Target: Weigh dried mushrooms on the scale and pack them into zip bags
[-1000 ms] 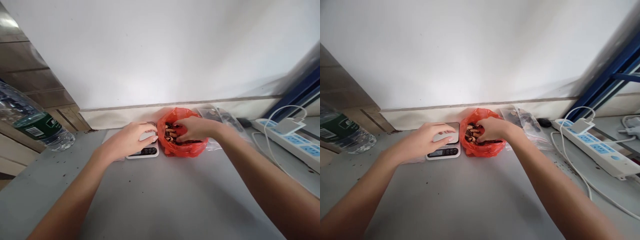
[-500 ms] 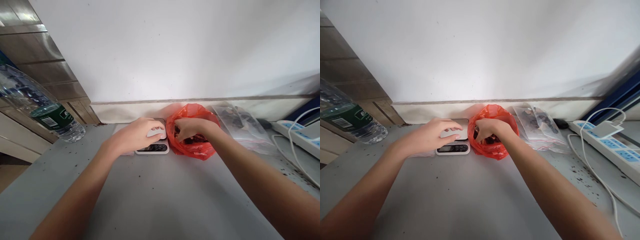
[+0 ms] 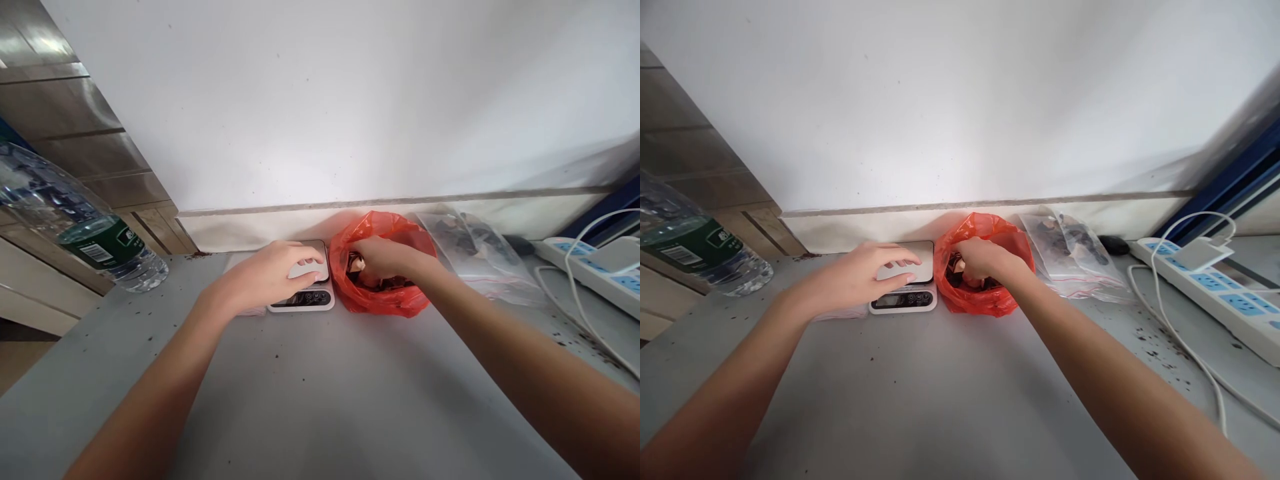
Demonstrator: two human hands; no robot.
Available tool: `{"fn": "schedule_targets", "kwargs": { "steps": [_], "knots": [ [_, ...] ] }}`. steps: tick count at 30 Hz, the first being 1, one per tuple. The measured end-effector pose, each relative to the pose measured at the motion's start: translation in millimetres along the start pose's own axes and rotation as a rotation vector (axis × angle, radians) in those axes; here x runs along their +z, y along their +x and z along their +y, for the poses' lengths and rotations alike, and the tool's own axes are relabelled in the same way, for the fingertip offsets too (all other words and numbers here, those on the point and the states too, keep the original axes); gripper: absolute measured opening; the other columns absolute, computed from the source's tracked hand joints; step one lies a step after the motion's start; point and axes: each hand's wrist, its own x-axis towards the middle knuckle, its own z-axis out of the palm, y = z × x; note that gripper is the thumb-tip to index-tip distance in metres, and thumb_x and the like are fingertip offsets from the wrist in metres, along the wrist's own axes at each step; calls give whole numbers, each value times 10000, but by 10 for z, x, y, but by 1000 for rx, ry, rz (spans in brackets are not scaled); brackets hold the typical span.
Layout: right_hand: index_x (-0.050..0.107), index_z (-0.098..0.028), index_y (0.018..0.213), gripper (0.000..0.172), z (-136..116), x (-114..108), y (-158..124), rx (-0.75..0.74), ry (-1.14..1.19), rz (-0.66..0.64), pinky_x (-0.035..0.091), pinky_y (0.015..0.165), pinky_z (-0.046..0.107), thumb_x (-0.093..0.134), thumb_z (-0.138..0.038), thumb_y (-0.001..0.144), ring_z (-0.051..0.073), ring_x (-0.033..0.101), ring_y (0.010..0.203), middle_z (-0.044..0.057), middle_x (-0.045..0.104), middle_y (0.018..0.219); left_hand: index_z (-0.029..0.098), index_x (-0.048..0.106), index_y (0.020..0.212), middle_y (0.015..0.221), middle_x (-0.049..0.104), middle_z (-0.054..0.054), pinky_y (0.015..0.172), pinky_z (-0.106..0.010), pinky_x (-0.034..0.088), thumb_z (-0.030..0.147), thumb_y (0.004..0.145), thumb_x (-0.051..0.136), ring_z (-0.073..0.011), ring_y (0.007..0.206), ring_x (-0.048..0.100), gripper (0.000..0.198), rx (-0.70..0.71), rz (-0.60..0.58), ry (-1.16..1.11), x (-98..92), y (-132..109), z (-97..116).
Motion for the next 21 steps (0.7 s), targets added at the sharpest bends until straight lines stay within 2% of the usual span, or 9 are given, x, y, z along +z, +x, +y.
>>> {"fn": "schedule_targets", "kwargs": {
  "steps": [6,9,11,13,16,21],
  "knots": [
    [479,-231,663,239,144,-51,-60,32,25,106,359,544,307,560,-34,770,178,546,604,5,515,646,280,744,1237,1370,738,-52,824,-349,591,455,999,490,-302,1122,736,389,-45,-3,0,-21,-5,-48],
    [564,-233,754,172,186,-63,-112,30,50,95,423,590,300,620,-70,758,198,615,693,16,614,748,273,747,1232,1354,746,-52,838,-360,591,446,1001,485,-301,1118,737,389,-34,2,-1,-37,-8,-50],
    [601,-245,849,217,183,-65,-134,-6,78,61,464,634,299,674,-90,715,221,654,799,22,677,863,266,752,1220,1351,749,-53,828,-358,591,436,998,482,-305,1119,738,389,-31,6,7,-47,-10,-47],
    [580,-253,861,258,156,-56,-135,-65,105,7,466,636,298,684,-100,680,223,648,827,16,683,899,264,753,1222,1353,749,-53,824,-354,592,433,992,489,-310,1127,736,389,-37,9,9,-56,-12,-44],
    [521,-256,809,252,91,-28,-97,-99,96,-64,441,584,296,652,-101,660,201,607,739,-2,647,826,281,749,1237,1371,743,-42,834,-353,595,422,988,498,-310,1146,730,381,-56,7,10,-61,-15,-38],
    [450,-253,719,334,3,24,-30,-15,-5,-80,337,492,288,604,11,586,152,472,548,-34,527,652,304,733,1270,1400,729,-37,878,-365,593,453,995,497,-312,1190,715,393,-90,-12,22,-55,-18,-34]
  ]
}}
